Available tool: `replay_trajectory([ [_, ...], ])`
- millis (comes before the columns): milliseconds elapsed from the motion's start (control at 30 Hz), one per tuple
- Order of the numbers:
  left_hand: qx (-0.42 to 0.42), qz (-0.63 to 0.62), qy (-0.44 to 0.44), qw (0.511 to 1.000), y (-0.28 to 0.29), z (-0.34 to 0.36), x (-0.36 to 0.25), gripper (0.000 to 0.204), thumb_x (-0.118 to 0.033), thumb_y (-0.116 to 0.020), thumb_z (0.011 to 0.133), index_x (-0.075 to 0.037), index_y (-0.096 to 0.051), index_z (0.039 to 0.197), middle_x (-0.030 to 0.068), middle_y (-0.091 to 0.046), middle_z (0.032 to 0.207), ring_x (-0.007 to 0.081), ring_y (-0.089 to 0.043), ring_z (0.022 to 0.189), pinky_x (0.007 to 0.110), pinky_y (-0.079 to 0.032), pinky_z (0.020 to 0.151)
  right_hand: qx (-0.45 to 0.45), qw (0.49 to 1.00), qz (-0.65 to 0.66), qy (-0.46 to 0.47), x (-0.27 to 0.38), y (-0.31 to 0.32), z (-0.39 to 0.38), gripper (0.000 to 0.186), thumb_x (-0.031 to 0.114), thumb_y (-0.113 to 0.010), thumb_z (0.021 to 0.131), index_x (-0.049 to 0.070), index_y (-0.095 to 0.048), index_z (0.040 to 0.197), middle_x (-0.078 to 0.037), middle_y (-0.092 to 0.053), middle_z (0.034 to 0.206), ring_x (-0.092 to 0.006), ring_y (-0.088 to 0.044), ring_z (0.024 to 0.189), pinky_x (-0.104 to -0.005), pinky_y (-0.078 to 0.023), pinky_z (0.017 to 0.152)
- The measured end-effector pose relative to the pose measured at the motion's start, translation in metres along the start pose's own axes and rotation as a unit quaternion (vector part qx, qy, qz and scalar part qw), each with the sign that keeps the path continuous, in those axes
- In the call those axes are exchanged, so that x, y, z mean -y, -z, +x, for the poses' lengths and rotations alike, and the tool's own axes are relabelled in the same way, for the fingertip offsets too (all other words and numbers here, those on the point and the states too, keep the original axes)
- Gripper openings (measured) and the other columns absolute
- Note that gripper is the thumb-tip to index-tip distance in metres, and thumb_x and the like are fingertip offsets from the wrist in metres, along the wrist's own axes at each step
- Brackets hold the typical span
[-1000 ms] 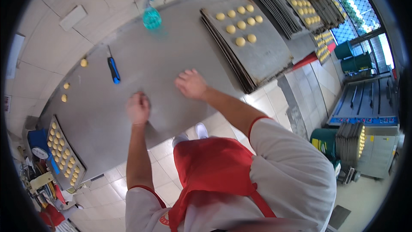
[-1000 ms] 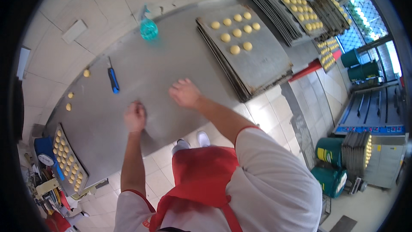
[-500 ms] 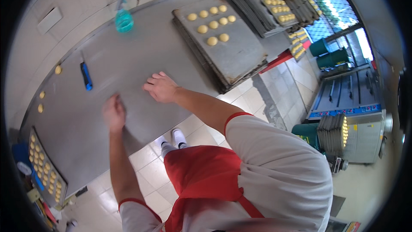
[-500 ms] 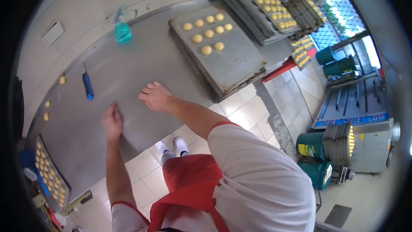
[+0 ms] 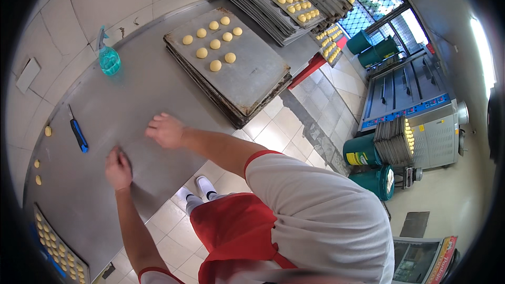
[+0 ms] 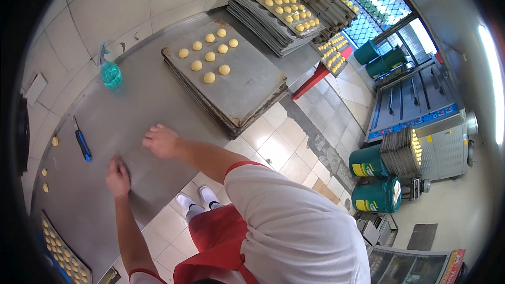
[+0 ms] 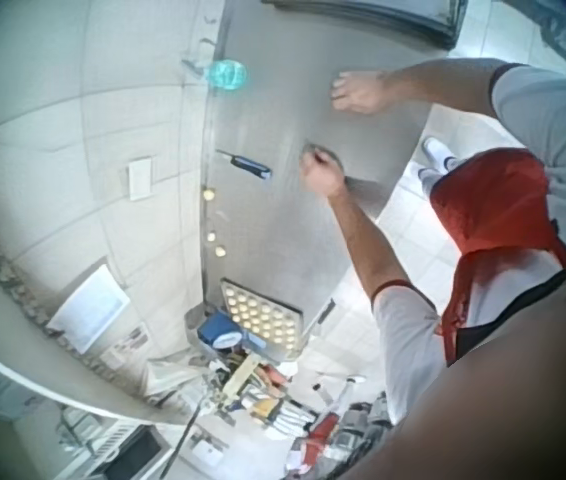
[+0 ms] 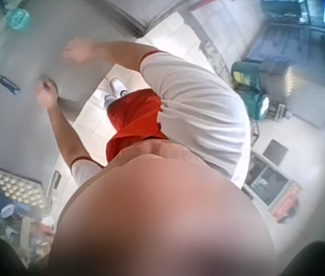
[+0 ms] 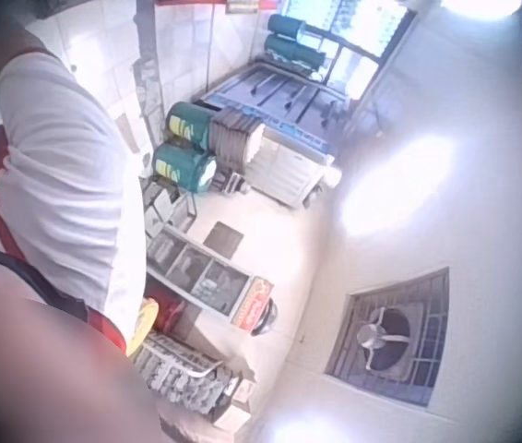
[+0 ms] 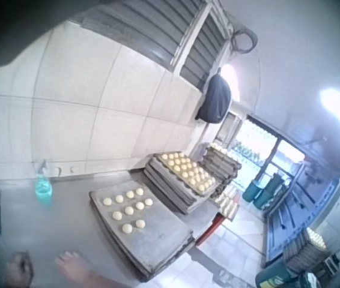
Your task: The person rolls small pieces of dough by hand, places them onto a metal tray, uses a tool to mark the top of each dough ball, and then sprays the trays with a liquid from a bottle.
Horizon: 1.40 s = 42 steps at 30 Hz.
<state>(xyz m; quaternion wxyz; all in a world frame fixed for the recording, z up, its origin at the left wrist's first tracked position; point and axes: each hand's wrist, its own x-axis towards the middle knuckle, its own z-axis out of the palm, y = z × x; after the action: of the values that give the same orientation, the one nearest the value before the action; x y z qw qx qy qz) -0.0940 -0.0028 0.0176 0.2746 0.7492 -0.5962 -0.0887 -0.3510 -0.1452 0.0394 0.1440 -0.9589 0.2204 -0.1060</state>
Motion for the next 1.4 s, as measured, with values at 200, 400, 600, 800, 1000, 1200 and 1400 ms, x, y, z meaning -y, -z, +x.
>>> replay_trajectory([
  [200, -0.081, 0.056, -0.013, 0.995, -0.008, -0.082, -0.028, 0.039, -0.013, -0.06, 0.103, -0.009, -0.062, 0.142, 0.0225, -0.065, 0.125, 0.0448, -0.059, 0.117, 0.052, -0.046, 0.103, -0.075, 0.995, -0.057, -0.014, -0.023, -0.023, -0.101, 0.033, 0.02, -0.071, 0.088, 0.017, -0.066, 0.12, -0.007, -0.062, 0.111, -0.0297, -0.058, 0.109, -0.0477, -0.046, 0.097],
  [400, 0.016, 0.078, -0.018, 0.997, -0.019, -0.002, -0.065, 0.04, -0.017, -0.056, 0.106, -0.01, -0.061, 0.145, 0.0217, -0.066, 0.124, 0.0439, -0.06, 0.116, 0.05, -0.048, 0.102, -0.05, 0.999, 0.014, 0.004, 0.04, -0.016, -0.045, 0.034, 0.024, -0.073, 0.087, 0.018, -0.067, 0.12, -0.008, -0.061, 0.109, -0.03, -0.058, 0.108, -0.0485, -0.046, 0.095],
  [600, -0.056, 0.018, -0.013, 0.998, -0.013, -0.016, -0.003, 0.04, -0.017, -0.058, 0.106, -0.009, -0.061, 0.145, 0.0206, -0.068, 0.124, 0.0428, -0.062, 0.112, 0.05, -0.049, 0.098, -0.083, 0.996, 0.027, 0.01, -0.038, -0.012, -0.063, 0.026, 0.021, -0.072, 0.085, 0.016, -0.068, 0.111, -0.01, -0.063, 0.109, -0.0315, -0.059, 0.111, -0.0495, -0.046, 0.099],
  [800, -0.049, 0.051, -0.044, 0.997, -0.021, -0.04, -0.068, 0.044, -0.013, -0.063, 0.103, -0.009, -0.058, 0.147, 0.0186, -0.065, 0.12, 0.0416, -0.062, 0.11, 0.049, -0.049, 0.097, -0.102, 0.994, 0.042, -0.012, 0.04, -0.02, -0.086, 0.025, 0.019, -0.073, 0.085, 0.017, -0.068, 0.109, -0.007, -0.062, 0.104, -0.0306, -0.059, 0.107, -0.0473, -0.048, 0.093],
  [1000, 0.034, -0.048, 0.042, 0.997, -0.005, 0.028, -0.047, 0.048, -0.011, -0.063, 0.102, -0.009, -0.055, 0.15, 0.02, -0.06, 0.114, 0.0404, -0.062, 0.11, 0.049, -0.052, 0.091, -0.052, 0.997, 0.042, 0.05, -0.02, -0.011, -0.021, 0.022, 0.023, -0.069, 0.09, 0.015, -0.068, 0.111, -0.009, -0.064, 0.113, -0.0309, -0.059, 0.112, -0.0481, -0.047, 0.099],
  [1200, -0.062, -0.015, -0.021, 0.998, -0.024, -0.038, -0.047, 0.049, -0.011, -0.062, 0.103, -0.011, -0.055, 0.152, 0.0212, -0.059, 0.119, 0.0418, -0.062, 0.111, 0.051, -0.052, 0.091, -0.099, 0.995, 0.014, -0.02, 0.009, -0.024, -0.082, 0.021, 0.026, -0.071, 0.089, 0.015, -0.068, 0.107, -0.005, -0.067, 0.104, -0.0282, -0.062, 0.108, -0.0454, -0.048, 0.097],
  [1400, 0.017, -0.017, -0.084, 0.996, -0.025, 0.037, -0.049, 0.049, -0.012, -0.064, 0.103, -0.009, -0.056, 0.151, 0.0212, -0.061, 0.122, 0.0414, -0.064, 0.11, 0.05, -0.053, 0.089, -0.081, 0.996, 0.014, 0.021, 0.016, -0.009, -0.011, 0.018, 0.023, -0.071, 0.089, 0.014, -0.067, 0.104, -0.005, -0.067, 0.101, -0.0269, -0.062, 0.105, -0.0466, -0.048, 0.095],
])
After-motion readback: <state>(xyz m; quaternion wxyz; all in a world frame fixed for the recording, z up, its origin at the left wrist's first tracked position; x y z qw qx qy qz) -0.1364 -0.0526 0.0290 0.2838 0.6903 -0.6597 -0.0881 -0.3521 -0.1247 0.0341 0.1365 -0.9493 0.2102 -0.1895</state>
